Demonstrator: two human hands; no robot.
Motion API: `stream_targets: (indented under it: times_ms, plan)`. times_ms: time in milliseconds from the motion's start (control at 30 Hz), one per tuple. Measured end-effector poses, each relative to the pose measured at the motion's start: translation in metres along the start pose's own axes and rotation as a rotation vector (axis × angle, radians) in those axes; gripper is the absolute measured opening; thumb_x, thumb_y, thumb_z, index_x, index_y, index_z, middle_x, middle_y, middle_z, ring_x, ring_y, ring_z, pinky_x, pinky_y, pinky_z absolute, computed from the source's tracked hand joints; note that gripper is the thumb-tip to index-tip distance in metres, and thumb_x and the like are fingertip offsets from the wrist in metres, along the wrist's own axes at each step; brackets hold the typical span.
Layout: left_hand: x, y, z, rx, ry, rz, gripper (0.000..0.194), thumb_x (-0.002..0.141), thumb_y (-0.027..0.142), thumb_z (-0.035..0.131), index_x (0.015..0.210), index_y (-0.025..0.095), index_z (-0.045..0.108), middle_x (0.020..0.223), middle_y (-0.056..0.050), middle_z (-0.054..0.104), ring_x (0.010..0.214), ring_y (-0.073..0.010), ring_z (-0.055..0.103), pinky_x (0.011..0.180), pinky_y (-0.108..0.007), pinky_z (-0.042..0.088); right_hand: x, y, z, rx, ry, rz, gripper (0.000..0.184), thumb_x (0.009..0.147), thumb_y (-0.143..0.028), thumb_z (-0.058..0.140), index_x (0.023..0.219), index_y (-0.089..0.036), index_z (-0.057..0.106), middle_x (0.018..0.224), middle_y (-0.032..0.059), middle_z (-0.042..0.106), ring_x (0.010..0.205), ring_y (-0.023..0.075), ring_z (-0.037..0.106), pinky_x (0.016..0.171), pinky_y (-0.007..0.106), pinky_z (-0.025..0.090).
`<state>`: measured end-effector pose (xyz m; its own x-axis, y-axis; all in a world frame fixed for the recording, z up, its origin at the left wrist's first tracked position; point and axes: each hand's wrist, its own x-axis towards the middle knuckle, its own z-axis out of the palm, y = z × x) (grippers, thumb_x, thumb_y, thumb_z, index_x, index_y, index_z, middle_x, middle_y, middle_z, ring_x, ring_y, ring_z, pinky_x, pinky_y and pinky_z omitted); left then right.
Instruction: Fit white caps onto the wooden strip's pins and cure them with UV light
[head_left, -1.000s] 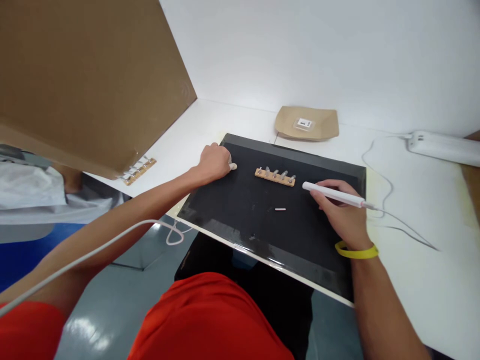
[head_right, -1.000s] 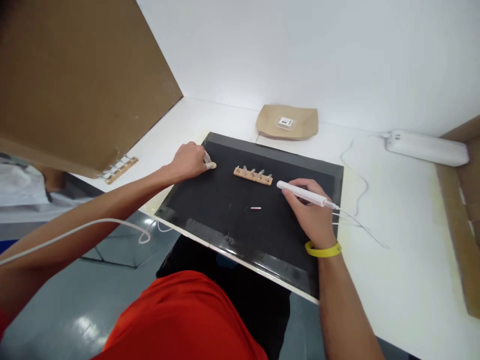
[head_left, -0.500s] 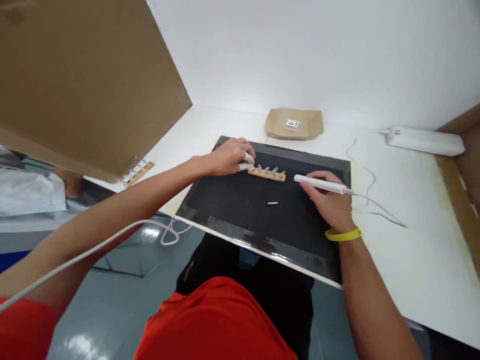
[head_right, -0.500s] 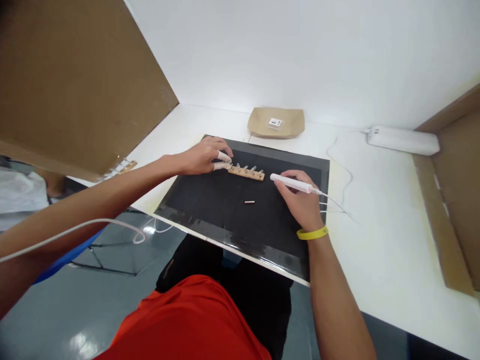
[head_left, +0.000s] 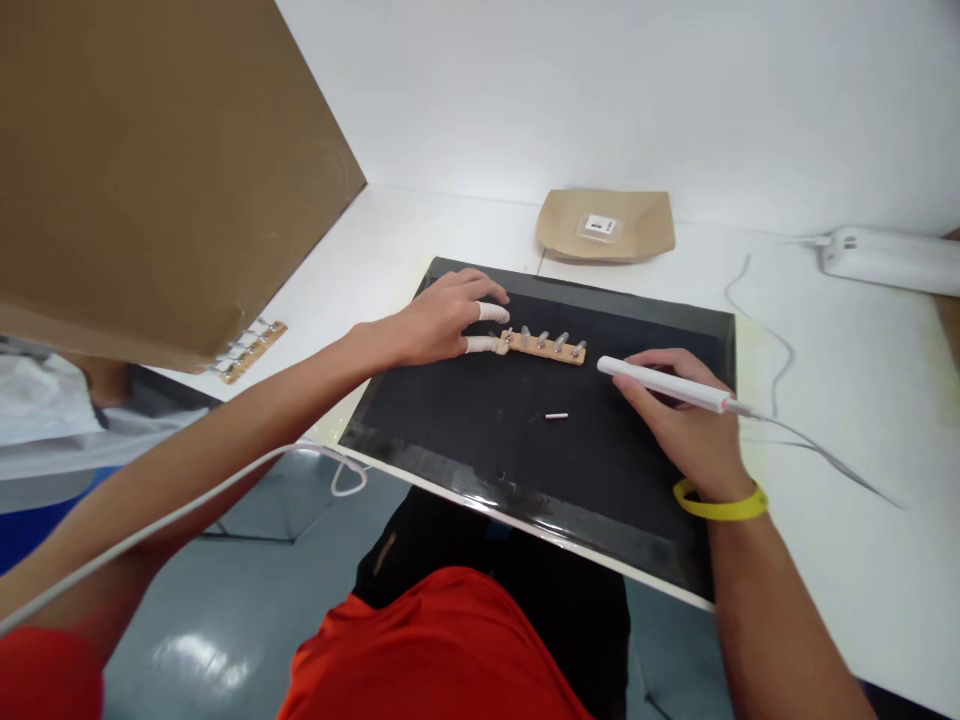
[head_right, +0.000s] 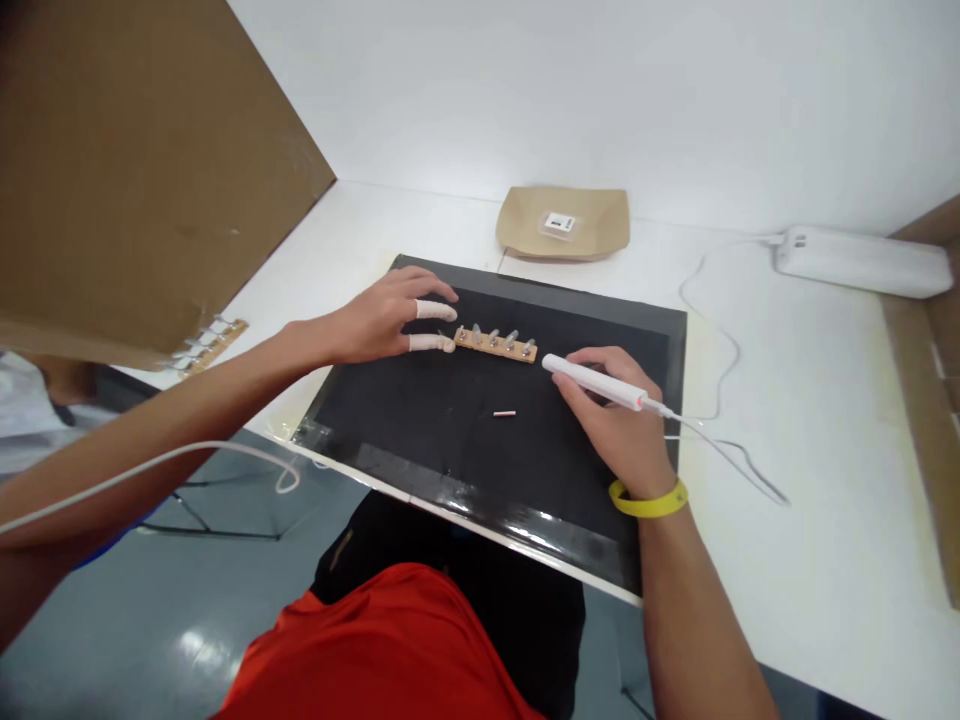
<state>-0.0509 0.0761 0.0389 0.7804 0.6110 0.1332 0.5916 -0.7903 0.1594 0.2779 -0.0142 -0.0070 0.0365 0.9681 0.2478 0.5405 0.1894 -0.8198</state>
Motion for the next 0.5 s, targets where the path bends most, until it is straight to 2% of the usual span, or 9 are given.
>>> stream_targets:
  times_ms: [100, 233, 367, 500]
  plan:
    - [-0.013, 0.004, 0.007, 0.037, 0.062, -0.076, 0.036, 0.100, 0.052, 0.066, 0.112, 0.020, 0.079, 0.131, -0.013, 0.071, 0.127, -0.0319, 0.060, 0.108, -0.048, 0.047, -0.001, -0.002, -0.001, -0.025, -0.014, -0.013, 0.018, 0.089, -0.041, 0.078, 0.098, -0.027, 0.074, 0.098, 0.0047, 0.075, 0.086, 0.0222, 0.068, 0.069, 0.034, 0.054]
    - [-0.028, 0.009, 0.015, -0.029, 0.096, -0.126, 0.039, 0.098, 0.057, 0.067, 0.106, 0.021, 0.079, 0.126, -0.010, 0.074, 0.124, -0.0297, 0.061, 0.105, -0.044, 0.047, -0.003, -0.002, -0.002, -0.070, -0.019, 0.002, 0.018, 0.089, -0.042, 0.079, 0.099, -0.027, 0.074, 0.097, 0.0040, 0.075, 0.085, 0.0225, 0.068, 0.071, 0.035, 0.053]
    - [-0.032, 0.012, 0.019, -0.170, 0.108, -0.129, 0.030, 0.098, 0.050, 0.070, 0.102, 0.022, 0.079, 0.121, -0.007, 0.076, 0.119, -0.0264, 0.064, 0.103, -0.041, 0.047, -0.003, -0.006, -0.002, -0.077, -0.013, -0.003, 0.018, 0.088, -0.041, 0.080, 0.098, -0.027, 0.074, 0.097, 0.0040, 0.075, 0.086, 0.0241, 0.070, 0.077, 0.039, 0.056]
    - [-0.032, 0.014, 0.020, -0.256, 0.105, -0.123, 0.022, 0.096, 0.043, 0.074, 0.100, 0.022, 0.079, 0.121, -0.006, 0.077, 0.120, -0.0268, 0.064, 0.105, -0.043, 0.047, -0.003, -0.008, -0.002, -0.062, -0.005, 0.001, 0.016, 0.089, -0.040, 0.080, 0.098, -0.028, 0.074, 0.099, 0.0043, 0.075, 0.090, 0.0266, 0.071, 0.083, 0.045, 0.058]
